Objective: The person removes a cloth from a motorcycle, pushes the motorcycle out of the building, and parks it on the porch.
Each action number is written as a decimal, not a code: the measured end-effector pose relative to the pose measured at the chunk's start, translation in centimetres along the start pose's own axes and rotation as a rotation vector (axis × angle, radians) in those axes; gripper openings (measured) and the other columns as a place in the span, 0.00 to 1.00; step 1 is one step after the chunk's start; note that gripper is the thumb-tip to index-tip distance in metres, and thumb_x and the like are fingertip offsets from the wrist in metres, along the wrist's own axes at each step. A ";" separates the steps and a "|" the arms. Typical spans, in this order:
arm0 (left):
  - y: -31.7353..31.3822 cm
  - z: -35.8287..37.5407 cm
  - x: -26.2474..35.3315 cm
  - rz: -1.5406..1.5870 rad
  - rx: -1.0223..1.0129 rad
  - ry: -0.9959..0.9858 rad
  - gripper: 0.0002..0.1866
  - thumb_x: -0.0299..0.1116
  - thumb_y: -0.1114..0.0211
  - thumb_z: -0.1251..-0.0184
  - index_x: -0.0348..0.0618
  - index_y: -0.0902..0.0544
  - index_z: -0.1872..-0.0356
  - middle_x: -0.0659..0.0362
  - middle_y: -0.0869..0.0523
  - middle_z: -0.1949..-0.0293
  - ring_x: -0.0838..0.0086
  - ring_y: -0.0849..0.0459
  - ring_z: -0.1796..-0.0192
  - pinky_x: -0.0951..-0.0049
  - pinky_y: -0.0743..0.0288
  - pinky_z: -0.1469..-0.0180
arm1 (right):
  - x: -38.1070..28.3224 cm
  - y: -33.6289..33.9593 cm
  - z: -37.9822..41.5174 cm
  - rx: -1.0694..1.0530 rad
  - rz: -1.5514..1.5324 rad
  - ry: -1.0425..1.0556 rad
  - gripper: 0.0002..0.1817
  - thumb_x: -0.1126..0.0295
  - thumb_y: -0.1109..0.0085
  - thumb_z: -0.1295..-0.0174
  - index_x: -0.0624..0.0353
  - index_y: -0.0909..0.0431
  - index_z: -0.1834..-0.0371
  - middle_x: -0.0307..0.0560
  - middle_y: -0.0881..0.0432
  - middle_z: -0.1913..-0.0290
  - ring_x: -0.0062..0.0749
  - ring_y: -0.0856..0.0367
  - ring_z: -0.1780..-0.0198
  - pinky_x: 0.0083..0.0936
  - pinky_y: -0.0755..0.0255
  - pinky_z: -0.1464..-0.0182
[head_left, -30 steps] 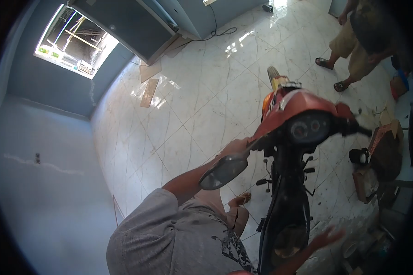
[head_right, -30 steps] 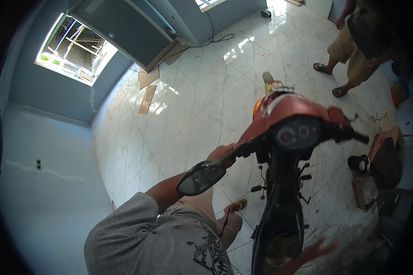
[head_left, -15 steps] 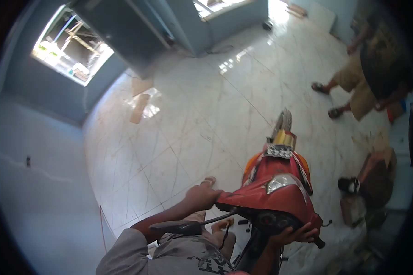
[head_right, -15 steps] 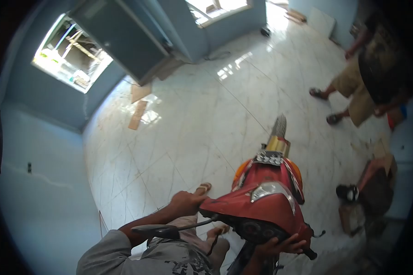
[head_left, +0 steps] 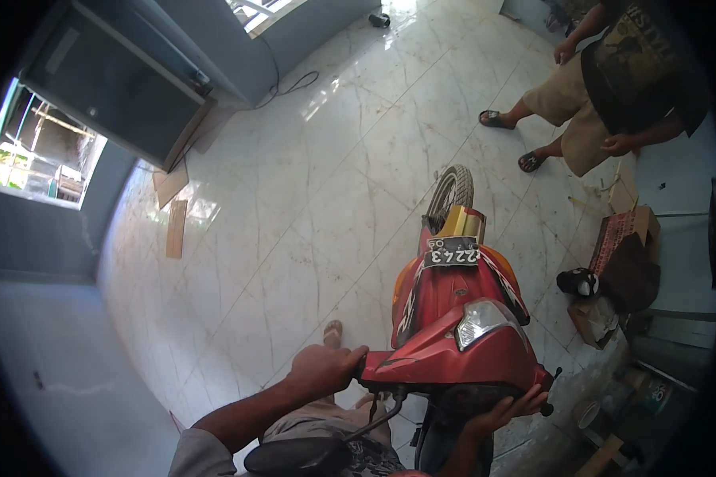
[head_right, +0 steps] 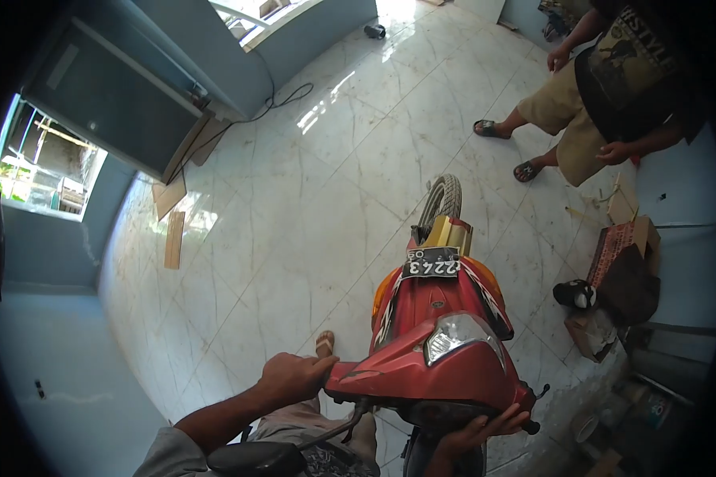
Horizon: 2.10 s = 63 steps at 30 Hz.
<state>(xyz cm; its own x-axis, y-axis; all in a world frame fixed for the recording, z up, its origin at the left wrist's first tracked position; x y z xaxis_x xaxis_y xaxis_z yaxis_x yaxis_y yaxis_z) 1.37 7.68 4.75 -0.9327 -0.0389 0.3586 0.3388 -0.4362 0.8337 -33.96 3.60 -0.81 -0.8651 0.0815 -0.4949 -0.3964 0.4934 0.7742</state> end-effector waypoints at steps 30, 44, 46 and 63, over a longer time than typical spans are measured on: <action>-12.4 -1.7 -5.7 -0.012 0.309 -0.121 0.11 0.37 0.40 0.34 0.48 0.19 0.54 0.50 0.12 0.72 0.51 0.11 0.70 0.50 0.21 0.71 | 4.0 -8.3 5.2 0.443 -0.121 0.059 0.29 0.50 0.62 0.20 0.57 0.29 0.27 0.66 0.43 0.20 0.53 0.56 0.16 0.58 0.79 0.20; -18.8 -3.6 -7.6 -0.018 0.293 -0.119 0.09 0.34 0.40 0.35 0.44 0.17 0.59 0.46 0.13 0.73 0.47 0.12 0.67 0.47 0.20 0.65 | 5.4 -10.4 8.0 0.506 -0.189 0.144 0.29 0.48 0.59 0.21 0.58 0.27 0.30 0.64 0.47 0.18 0.53 0.57 0.15 0.60 0.78 0.20; -15.9 -3.8 -7.9 -0.049 0.305 -0.150 0.09 0.34 0.41 0.36 0.43 0.17 0.59 0.46 0.13 0.73 0.47 0.12 0.67 0.47 0.20 0.64 | 3.6 -10.9 6.6 0.553 -0.199 0.114 0.29 0.48 0.59 0.21 0.57 0.27 0.30 0.65 0.47 0.19 0.53 0.57 0.15 0.60 0.78 0.20; -11.1 1.7 -11.7 -0.152 0.286 -0.153 0.12 0.35 0.40 0.38 0.48 0.14 0.56 0.46 0.11 0.68 0.47 0.11 0.63 0.49 0.18 0.60 | -2.2 -6.1 13.6 0.659 -0.125 0.027 0.27 0.51 0.55 0.23 0.60 0.25 0.33 0.65 0.44 0.20 0.55 0.56 0.16 0.63 0.77 0.21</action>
<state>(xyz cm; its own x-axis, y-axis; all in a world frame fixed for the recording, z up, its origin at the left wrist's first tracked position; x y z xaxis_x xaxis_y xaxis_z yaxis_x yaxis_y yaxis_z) 8.69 14.50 -8.02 -0.9531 0.1519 0.2617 0.2384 -0.1562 0.9585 -25.45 12.17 -9.78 -0.8357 -0.0286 -0.5484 -0.2313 0.9241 0.3043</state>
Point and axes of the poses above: each hand's wrist, its own z-axis away from the middle knuckle, its own y-axis out of the back of the hand, x = y × z, the point moved 1 cm from there along -z, towards the middle knuckle
